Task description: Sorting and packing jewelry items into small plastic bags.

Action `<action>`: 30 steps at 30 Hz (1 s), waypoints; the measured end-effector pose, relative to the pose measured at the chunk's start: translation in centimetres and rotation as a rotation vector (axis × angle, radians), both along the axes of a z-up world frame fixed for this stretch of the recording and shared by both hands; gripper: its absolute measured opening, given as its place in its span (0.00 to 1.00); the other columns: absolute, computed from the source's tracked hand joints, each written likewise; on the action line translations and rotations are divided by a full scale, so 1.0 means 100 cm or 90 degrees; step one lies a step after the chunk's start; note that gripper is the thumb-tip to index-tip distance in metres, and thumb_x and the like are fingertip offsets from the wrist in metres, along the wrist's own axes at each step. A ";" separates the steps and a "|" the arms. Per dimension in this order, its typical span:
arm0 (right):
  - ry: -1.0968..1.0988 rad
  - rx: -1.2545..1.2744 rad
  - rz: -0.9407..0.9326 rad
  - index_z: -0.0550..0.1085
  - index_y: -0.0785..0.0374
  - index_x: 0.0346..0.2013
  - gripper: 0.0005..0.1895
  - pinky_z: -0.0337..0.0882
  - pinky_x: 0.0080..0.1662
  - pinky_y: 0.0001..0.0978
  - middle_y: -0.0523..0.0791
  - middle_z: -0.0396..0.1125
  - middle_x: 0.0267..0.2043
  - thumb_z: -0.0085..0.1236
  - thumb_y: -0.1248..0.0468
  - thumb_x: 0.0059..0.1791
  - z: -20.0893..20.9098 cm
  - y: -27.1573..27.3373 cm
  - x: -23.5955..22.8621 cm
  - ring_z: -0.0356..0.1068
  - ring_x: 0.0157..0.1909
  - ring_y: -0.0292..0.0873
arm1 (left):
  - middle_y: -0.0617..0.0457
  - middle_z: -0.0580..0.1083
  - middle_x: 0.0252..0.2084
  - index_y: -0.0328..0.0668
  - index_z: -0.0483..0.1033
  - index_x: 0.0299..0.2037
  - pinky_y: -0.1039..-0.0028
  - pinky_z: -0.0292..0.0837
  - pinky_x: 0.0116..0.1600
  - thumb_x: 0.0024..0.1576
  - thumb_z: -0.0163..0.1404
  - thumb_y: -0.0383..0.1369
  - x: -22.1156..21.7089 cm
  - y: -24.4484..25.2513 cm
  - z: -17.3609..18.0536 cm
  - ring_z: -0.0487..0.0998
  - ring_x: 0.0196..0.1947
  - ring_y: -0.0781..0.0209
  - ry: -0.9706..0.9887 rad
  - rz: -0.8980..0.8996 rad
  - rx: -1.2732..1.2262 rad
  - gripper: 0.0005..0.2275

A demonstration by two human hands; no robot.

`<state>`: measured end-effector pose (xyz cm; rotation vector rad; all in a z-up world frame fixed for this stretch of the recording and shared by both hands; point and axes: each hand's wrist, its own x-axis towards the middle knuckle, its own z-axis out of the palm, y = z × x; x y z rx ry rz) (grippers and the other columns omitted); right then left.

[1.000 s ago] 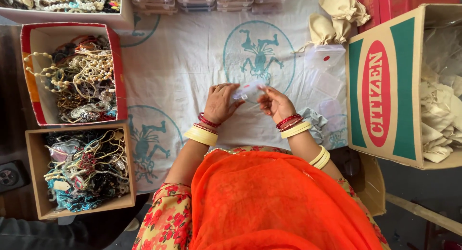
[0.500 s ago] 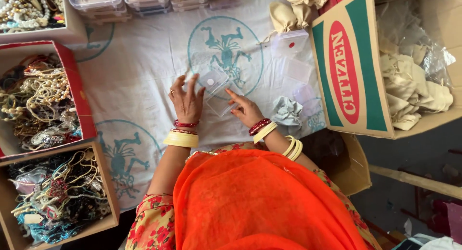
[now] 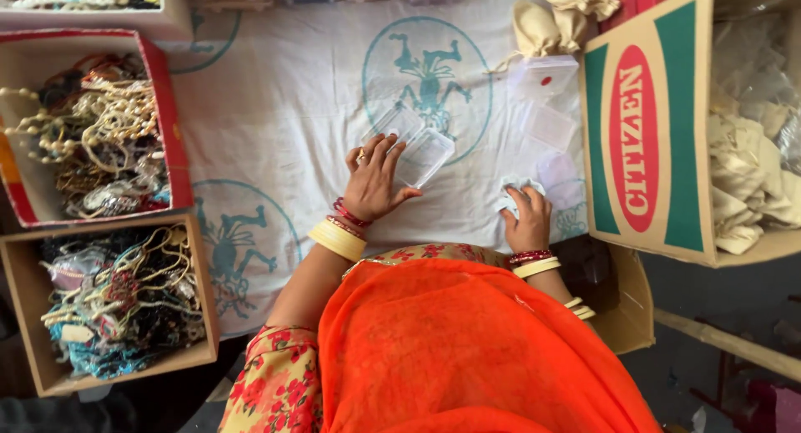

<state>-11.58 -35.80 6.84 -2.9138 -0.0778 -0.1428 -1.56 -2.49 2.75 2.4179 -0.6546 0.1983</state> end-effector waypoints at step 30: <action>0.151 -0.047 0.276 0.80 0.58 0.37 0.06 0.69 0.49 0.47 0.45 0.74 0.41 0.61 0.68 0.46 -0.007 0.128 0.138 0.71 0.45 0.53 | 0.51 0.66 0.66 0.40 0.67 0.64 0.56 0.51 0.68 0.42 0.65 0.49 0.008 0.000 0.003 0.61 0.69 0.53 0.098 0.075 -0.084 0.40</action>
